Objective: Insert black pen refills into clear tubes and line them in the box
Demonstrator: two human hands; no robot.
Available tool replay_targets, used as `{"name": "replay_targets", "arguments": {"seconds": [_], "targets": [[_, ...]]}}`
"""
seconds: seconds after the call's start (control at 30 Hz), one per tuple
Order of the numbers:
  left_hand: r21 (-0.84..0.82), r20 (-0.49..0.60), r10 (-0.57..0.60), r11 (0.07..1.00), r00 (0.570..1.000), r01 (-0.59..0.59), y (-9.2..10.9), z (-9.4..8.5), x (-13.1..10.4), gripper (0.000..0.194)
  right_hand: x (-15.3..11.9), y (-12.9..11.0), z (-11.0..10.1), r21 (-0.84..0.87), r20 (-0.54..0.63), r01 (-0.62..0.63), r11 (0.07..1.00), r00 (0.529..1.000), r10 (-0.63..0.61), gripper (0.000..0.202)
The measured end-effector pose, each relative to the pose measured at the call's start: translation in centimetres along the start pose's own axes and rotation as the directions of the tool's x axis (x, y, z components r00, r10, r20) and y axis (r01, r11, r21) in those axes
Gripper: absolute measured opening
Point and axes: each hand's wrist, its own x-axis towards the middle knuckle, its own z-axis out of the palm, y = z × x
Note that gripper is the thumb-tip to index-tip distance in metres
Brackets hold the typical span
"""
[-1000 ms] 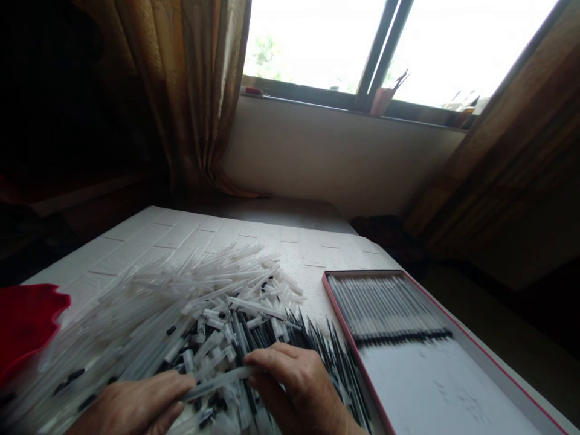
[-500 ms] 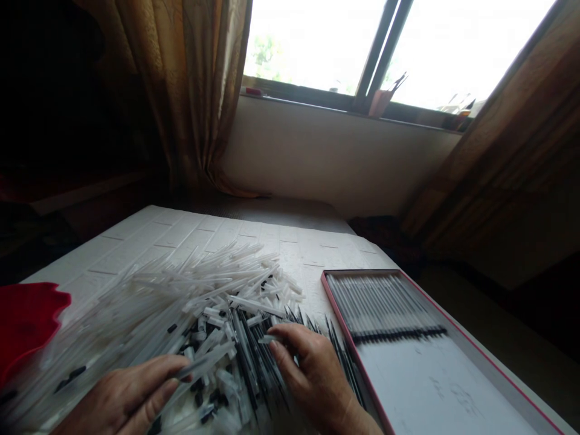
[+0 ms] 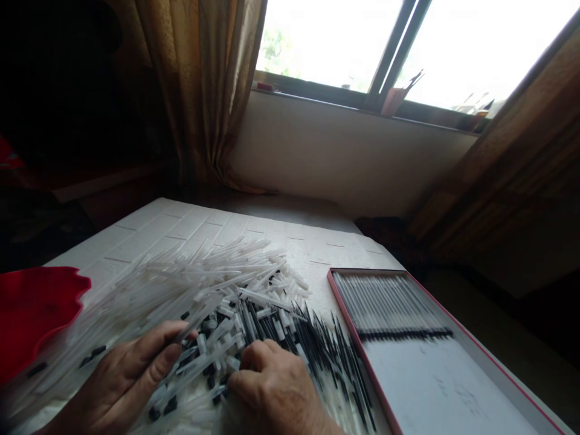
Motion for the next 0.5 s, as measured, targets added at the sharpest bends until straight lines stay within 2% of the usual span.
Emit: {"name": "replay_targets", "arguments": {"seconds": [0.27,0.33,0.5], "targets": [[-0.021,-0.005,0.07,0.997,0.998,-0.07,-0.2,0.8,-0.1,0.02,2.4,-1.5,-1.1,-0.345,0.25,0.049,0.937,0.967,0.041,0.016],[-0.031,0.018,0.079,0.996,0.997,-0.079,-0.1,0.8,0.0,0.02,3.2,-2.1,-1.2,-0.371,0.302,0.061,0.927,0.952,0.058,0.015],[0.006,0.001,0.105,0.994,0.994,-0.105,-0.2,1.2,-0.3,0.018,4.2,-2.8,-0.7,-0.367,0.37,0.068,0.928,0.926,0.079,0.018]]}}
